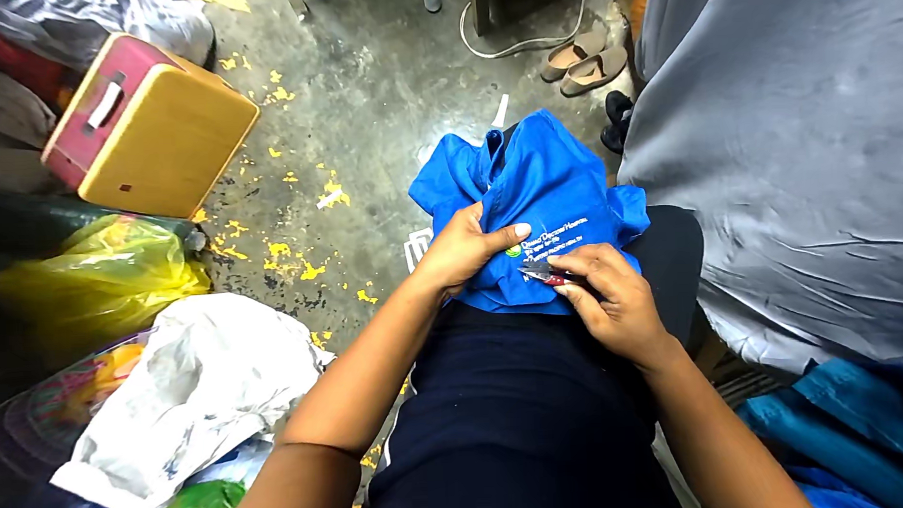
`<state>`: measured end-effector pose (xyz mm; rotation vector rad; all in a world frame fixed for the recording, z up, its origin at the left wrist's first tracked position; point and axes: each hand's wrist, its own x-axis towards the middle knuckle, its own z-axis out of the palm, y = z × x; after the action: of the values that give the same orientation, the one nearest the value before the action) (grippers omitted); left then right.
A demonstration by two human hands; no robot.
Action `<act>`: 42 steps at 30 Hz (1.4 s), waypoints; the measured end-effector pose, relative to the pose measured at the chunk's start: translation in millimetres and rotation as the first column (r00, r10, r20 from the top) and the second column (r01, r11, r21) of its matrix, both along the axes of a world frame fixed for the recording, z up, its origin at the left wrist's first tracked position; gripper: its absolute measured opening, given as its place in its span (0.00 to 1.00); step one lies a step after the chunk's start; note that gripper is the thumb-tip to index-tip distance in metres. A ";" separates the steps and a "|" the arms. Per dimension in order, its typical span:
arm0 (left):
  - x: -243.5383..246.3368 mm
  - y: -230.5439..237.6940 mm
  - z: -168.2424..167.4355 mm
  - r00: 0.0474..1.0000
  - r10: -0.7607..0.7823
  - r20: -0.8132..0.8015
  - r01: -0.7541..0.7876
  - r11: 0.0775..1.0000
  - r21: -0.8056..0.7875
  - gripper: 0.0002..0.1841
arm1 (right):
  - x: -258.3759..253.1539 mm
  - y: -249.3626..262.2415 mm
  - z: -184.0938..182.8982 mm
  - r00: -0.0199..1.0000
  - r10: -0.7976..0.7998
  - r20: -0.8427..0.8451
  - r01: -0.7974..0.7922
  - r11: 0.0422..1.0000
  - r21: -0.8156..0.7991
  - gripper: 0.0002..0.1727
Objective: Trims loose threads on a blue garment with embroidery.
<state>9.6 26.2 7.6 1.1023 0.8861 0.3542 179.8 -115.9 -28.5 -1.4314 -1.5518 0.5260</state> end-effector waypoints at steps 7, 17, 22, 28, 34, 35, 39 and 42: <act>0.3 1.6 -1.3 1.000 0.009 0.003 -0.009 1.000 -0.017 0.11 | 10.1 -1.7 -0.2 0.997 -0.075 0.001 0.075 0.993 -0.093 0.16; 0.3 -3.2 0.2 0.999 -0.018 -0.037 0.020 0.997 0.074 0.12 | 10.7 -2.1 4.0 0.998 -0.044 -0.055 0.034 0.986 -0.166 0.16; -0.9 -4.5 1.2 0.999 -0.025 -0.035 0.027 0.998 0.062 0.11 | 12.0 -1.8 4.0 0.997 -0.034 -0.071 0.022 0.987 -0.162 0.16; -1.2 -2.3 1.1 1.000 -0.010 -0.021 0.010 1.000 0.018 0.12 | 13.7 -0.5 3.0 0.995 -0.025 -0.093 0.009 0.987 -0.163 0.15; -0.6 -0.4 0.7 1.000 -0.006 -0.009 0.007 1.000 0.012 0.13 | 9.8 1.2 1.4 0.996 -0.041 -0.082 0.030 0.991 -0.133 0.15; -1.2 -1.9 0.6 1.000 -0.004 -0.016 0.004 1.000 0.015 0.12 | 9.1 1.3 1.2 0.996 -0.043 -0.081 0.032 0.991 -0.127 0.15; -0.1 -0.4 1.6 1.000 0.005 -0.017 -0.005 1.000 0.010 0.11 | 6.4 1.8 0.3 0.996 -0.051 -0.075 0.042 0.993 -0.115 0.14; 1.7 -0.5 -0.1 0.999 0.032 0.003 -0.032 0.999 -0.006 0.11 | 5.6 2.8 -3.2 0.991 -0.074 -0.110 0.063 0.992 -0.107 0.14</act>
<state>11.3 25.7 7.5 1.0823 0.9022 0.3798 185.4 -113.1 -31.7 -1.5009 -1.3980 0.6430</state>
